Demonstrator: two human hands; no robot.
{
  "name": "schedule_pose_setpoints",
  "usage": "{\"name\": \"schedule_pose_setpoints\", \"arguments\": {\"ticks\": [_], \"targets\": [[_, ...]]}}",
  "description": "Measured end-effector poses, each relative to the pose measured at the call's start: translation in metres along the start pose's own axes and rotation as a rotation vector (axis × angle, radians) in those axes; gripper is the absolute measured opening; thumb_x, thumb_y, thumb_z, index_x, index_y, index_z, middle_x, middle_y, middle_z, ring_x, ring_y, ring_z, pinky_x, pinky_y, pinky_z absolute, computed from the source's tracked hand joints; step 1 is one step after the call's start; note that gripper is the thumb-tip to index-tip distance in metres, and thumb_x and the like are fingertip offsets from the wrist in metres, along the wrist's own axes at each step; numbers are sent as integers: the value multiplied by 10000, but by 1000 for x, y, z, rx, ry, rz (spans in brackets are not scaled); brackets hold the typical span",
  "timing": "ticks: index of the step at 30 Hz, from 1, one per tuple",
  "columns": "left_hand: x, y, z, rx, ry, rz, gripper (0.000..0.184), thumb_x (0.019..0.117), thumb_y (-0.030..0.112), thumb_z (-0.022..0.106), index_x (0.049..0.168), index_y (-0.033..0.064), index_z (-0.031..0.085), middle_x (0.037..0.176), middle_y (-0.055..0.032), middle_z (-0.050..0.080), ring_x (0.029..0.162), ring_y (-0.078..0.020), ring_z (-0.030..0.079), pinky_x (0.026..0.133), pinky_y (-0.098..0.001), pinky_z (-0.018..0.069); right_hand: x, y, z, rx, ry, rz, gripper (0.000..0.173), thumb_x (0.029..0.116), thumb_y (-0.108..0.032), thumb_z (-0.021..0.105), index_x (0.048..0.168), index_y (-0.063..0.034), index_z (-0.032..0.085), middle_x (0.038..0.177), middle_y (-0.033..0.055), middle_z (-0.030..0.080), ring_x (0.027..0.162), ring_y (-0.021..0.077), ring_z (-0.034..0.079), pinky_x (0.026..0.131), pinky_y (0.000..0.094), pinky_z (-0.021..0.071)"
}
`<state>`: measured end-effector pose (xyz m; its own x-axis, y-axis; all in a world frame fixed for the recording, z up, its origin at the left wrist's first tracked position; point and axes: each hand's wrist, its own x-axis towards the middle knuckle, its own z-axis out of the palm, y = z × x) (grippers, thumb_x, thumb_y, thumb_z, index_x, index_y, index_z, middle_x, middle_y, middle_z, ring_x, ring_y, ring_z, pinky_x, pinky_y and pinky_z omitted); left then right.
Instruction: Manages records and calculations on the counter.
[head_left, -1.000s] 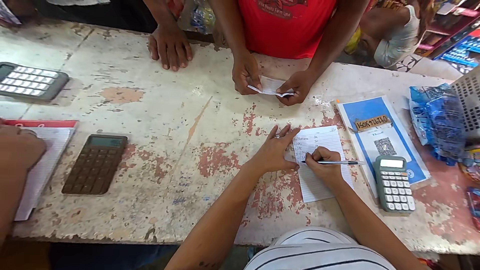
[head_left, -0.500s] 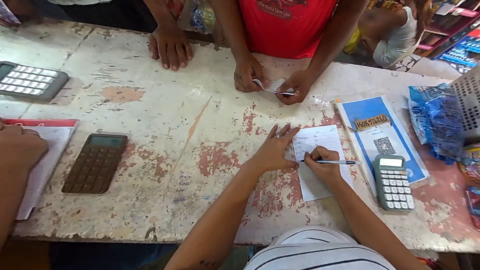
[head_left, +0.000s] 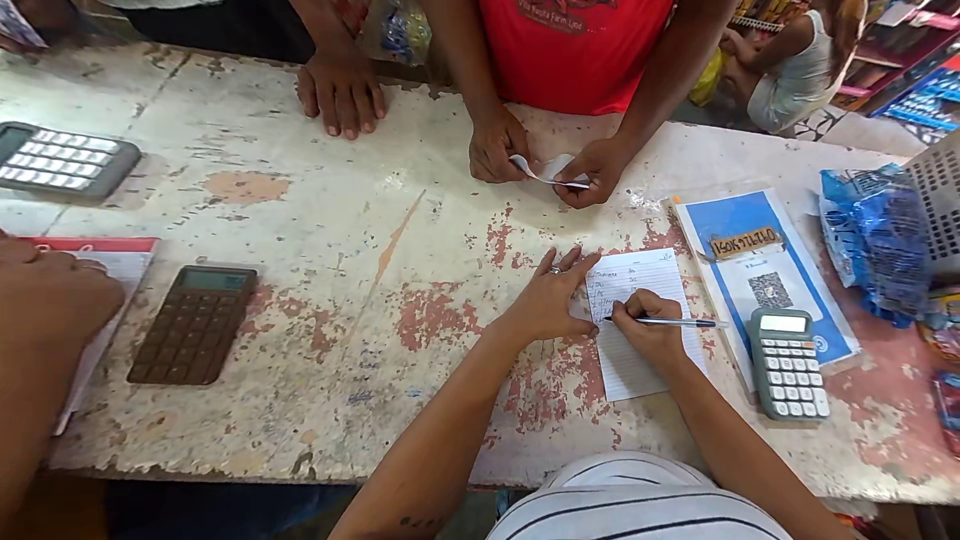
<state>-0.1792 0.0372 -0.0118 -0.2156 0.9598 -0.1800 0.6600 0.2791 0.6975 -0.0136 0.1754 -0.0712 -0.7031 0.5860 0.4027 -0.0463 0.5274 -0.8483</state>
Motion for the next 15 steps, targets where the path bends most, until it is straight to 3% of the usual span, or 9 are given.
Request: {"name": "schedule_pose_setpoints", "arguments": {"ticks": [15], "targets": [[0,-3,2,-19,17,18,994,830,368,847,1602,51,307,1555,-113,493,1571,-250,200,1266,-498,-81,0,-4,0,9,32,0,285,834,-18,660,605,-104,513,569,-48,503,532,13,495,487,173,401]]}}
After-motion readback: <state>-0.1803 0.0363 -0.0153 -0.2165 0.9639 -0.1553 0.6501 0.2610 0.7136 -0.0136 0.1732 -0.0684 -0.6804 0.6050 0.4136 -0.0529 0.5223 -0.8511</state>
